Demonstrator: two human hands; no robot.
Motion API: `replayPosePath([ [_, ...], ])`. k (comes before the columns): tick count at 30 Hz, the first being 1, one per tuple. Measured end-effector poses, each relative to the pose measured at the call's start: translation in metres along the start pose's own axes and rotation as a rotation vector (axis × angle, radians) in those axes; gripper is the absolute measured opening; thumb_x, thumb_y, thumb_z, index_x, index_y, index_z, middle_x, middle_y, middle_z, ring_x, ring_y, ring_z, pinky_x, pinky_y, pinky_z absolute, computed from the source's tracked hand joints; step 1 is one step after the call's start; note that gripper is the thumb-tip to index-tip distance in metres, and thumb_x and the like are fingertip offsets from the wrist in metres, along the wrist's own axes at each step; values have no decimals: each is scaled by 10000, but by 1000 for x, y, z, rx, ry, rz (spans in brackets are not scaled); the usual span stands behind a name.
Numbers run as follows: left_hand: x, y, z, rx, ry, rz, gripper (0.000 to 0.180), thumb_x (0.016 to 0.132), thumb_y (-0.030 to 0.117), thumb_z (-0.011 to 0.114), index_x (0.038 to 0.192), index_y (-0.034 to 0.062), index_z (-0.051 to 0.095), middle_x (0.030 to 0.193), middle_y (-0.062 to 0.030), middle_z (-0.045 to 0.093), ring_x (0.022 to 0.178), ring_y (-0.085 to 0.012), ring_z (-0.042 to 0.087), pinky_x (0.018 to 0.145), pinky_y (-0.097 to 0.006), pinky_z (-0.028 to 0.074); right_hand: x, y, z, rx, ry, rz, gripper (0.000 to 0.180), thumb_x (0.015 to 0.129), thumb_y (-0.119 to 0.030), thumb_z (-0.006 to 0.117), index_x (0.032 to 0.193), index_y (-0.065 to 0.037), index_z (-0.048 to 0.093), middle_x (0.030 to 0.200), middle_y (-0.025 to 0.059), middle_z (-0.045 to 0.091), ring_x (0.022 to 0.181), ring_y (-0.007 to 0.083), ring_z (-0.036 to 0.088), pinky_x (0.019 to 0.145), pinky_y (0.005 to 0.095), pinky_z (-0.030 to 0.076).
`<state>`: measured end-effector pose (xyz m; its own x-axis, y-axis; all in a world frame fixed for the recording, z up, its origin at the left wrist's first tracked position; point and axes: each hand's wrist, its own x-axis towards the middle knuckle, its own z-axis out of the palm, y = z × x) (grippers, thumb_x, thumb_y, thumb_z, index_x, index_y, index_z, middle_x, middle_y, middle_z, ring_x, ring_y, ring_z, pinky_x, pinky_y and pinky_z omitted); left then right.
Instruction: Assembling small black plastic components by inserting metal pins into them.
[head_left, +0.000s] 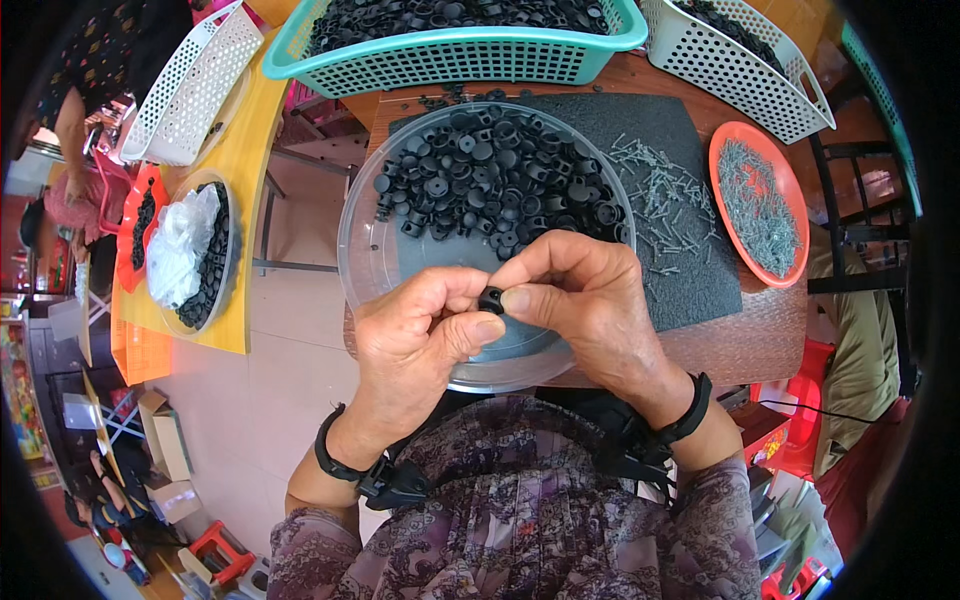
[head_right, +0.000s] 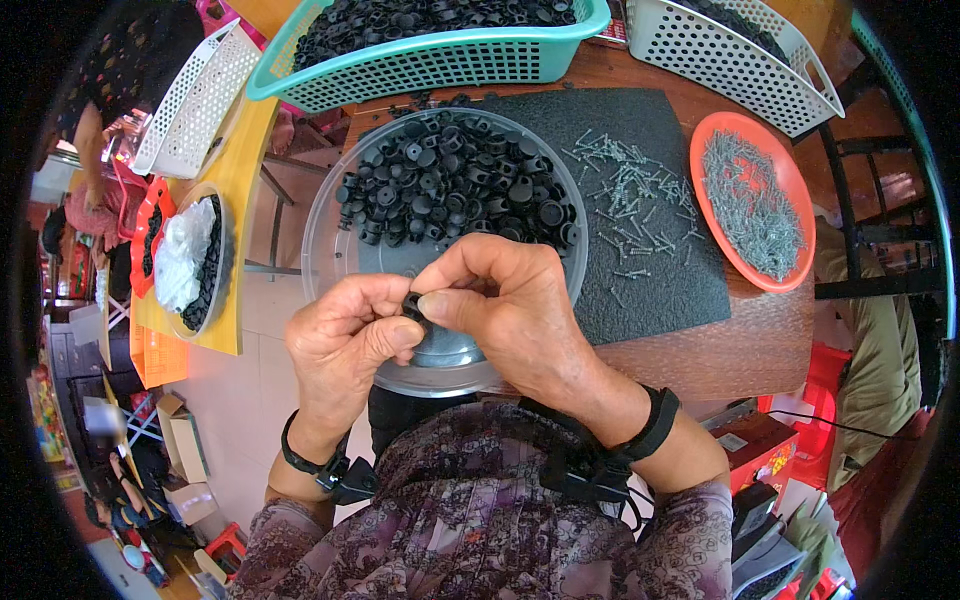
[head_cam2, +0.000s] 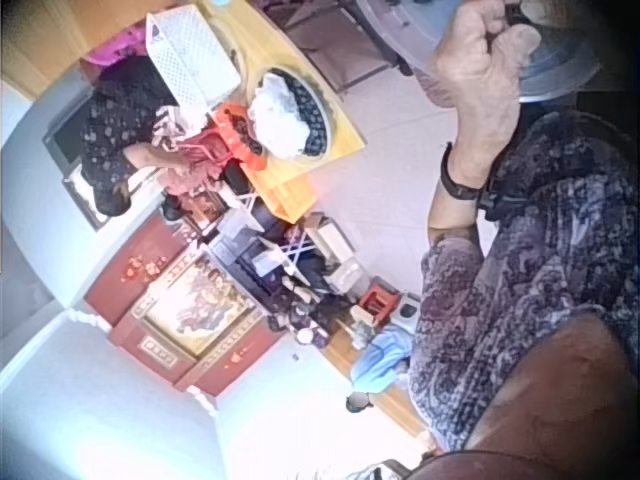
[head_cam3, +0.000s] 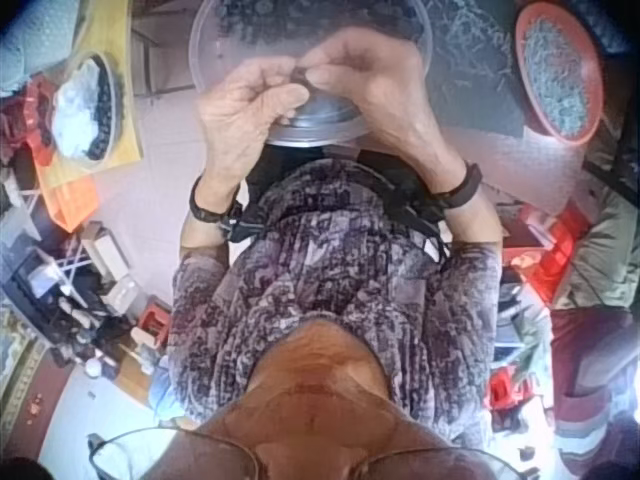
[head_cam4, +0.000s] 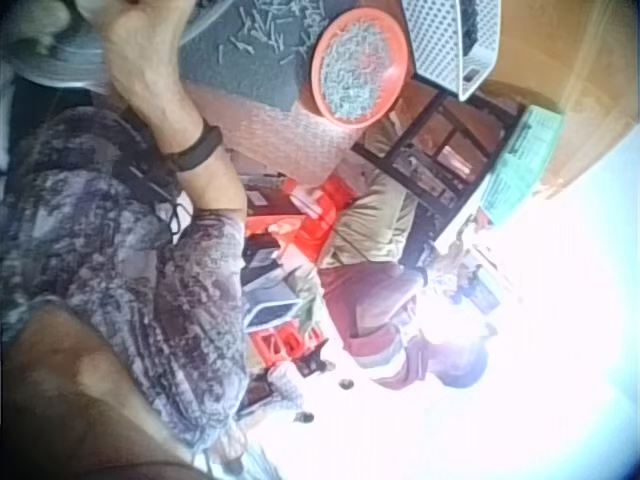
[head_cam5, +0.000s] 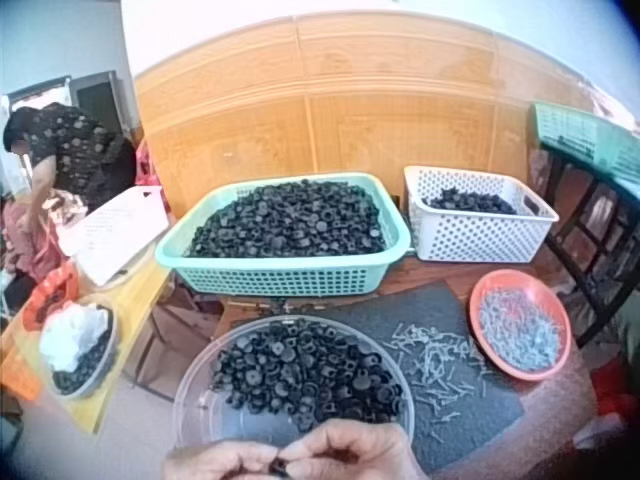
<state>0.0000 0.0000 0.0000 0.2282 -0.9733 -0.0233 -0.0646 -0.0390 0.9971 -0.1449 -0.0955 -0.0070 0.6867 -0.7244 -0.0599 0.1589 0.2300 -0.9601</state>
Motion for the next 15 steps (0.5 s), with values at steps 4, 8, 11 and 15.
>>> replayPosePath([
  [4,2,0,5,51,65,-17,223,786,73,697,964,-8,589,768,-15,574,687,-76,533,609,-204,456,1,-3,3,27,75,51,72,762,44,625,835,42,629,779,68,645,702,90,583,636,232,477],
  [8,4,-1,9,291,66,152,238,764,57,697,940,-2,549,780,-90,585,681,-173,590,601,-278,473,-2,-4,2,13,120,73,82,763,58,611,841,37,626,792,56,643,716,86,580,661,225,474],
  [11,7,-2,8,369,50,287,229,764,51,684,932,-3,538,774,-118,574,674,-238,601,585,-314,471,-5,-6,3,-13,126,47,74,774,54,614,840,24,627,786,41,637,718,78,581,670,215,476],
  [15,12,-2,12,394,47,367,246,748,26,674,930,3,511,766,-123,550,651,-268,567,565,-343,448,-6,-7,3,-44,135,2,95,766,69,613,841,13,625,783,28,632,712,66,576,661,206,473],
])
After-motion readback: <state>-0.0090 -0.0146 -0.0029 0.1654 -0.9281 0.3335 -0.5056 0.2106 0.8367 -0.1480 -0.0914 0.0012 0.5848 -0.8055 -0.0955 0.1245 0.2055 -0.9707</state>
